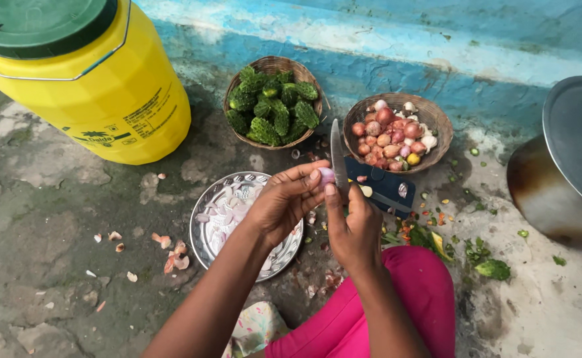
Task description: The person peels shallots by hand and slices them onto a metal plate using a knife.
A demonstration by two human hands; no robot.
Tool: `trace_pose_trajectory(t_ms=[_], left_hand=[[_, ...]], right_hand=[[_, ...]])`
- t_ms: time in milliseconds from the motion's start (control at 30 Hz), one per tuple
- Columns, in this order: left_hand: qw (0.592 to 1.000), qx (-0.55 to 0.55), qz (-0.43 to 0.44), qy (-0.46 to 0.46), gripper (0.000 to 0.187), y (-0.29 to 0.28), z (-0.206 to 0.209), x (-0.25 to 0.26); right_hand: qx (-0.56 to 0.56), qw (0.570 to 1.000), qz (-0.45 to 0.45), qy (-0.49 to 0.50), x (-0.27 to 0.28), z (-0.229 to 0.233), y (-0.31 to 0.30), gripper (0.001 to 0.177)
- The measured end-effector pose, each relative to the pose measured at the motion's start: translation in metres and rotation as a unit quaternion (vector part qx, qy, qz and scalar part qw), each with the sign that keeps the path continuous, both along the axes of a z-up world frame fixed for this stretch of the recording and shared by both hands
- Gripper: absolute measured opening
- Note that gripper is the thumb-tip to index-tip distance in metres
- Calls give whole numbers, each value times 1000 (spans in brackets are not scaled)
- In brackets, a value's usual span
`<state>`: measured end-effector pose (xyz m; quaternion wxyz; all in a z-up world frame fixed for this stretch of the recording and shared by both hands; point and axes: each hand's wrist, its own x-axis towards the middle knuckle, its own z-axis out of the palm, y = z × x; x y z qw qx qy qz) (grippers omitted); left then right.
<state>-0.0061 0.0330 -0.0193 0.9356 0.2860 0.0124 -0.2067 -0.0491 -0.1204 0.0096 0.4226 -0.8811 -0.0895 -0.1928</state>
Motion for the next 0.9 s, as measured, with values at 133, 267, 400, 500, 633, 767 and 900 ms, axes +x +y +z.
trace_pose_trajectory(t_ms=[133,267,400,500,633,767,900], left_hand=[[1000,20,1,-10,29,5,7,-1],[998,51,-18,-36,30,9,6,1],[993,88,-41,-61,30,9,2,2],[994,95,-40,-43,33,6,7,0],[994,57,-64,-67,36,11,19,2],[995,7,-58,-80,40,14,25,3],[994,-34,-56,-86,45,13,28,2]], right_hand=[[4,1000,9,10,0,5,1,33],[3,1000,11,11,1,17,-3,31],[-4,999,18,37,1,25,-4,31],[71,996,59,18,0,22,-2,34],[52,998,21,27,3,14,-5,28],[92,996,10,13,1,4,-8,24],[252,964,88,8,1,-3,-9,25]])
